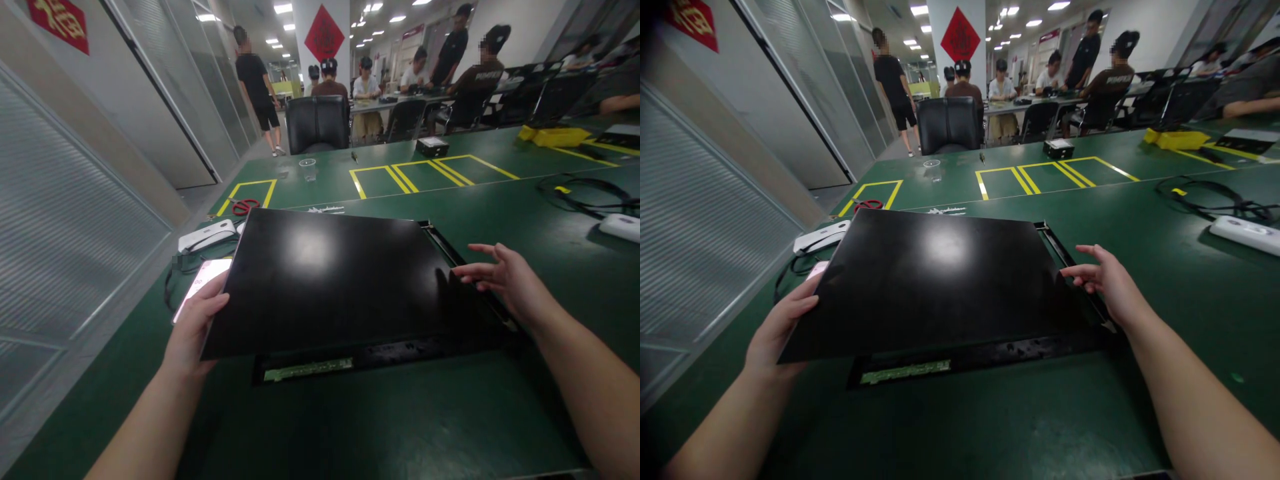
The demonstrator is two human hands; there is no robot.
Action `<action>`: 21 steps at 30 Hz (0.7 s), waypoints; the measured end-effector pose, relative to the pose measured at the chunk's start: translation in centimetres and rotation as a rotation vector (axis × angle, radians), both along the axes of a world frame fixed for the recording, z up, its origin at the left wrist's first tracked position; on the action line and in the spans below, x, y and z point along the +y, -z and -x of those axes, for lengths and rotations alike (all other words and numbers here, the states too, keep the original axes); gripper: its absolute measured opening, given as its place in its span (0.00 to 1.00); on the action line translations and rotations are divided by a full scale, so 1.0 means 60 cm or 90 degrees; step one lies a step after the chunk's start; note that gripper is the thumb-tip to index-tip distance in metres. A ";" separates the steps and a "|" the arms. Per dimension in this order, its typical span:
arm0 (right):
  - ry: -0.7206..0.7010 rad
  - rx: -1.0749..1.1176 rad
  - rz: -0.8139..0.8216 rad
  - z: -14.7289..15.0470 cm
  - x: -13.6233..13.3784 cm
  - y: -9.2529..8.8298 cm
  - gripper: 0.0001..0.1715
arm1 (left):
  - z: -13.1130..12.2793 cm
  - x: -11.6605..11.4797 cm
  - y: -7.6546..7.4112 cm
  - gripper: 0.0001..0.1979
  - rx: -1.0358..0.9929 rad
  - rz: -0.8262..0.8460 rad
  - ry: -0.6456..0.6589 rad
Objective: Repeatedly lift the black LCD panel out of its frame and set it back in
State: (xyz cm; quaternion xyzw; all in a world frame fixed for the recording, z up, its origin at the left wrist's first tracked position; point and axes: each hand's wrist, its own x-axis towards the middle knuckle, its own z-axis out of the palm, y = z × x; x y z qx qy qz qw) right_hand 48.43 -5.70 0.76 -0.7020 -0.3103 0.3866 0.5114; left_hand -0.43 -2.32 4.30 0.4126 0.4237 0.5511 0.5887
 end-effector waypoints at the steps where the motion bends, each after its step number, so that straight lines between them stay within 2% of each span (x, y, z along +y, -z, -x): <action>1: -0.001 -0.002 -0.008 -0.003 0.001 0.003 0.32 | -0.002 -0.001 -0.001 0.26 0.004 -0.002 -0.005; 4: 0.007 0.007 -0.019 -0.011 0.002 0.010 0.32 | -0.006 -0.002 -0.001 0.26 0.010 -0.005 -0.003; 10: 0.029 -0.008 -0.044 -0.021 0.003 0.009 0.25 | -0.013 -0.002 0.007 0.28 0.008 0.009 -0.001; 15: 0.072 -0.061 -0.042 -0.016 0.002 0.005 0.22 | -0.025 -0.007 0.011 0.26 0.008 0.039 0.030; 21: 0.093 -0.080 -0.030 -0.018 0.003 0.010 0.21 | -0.025 -0.002 0.022 0.27 0.015 0.052 0.030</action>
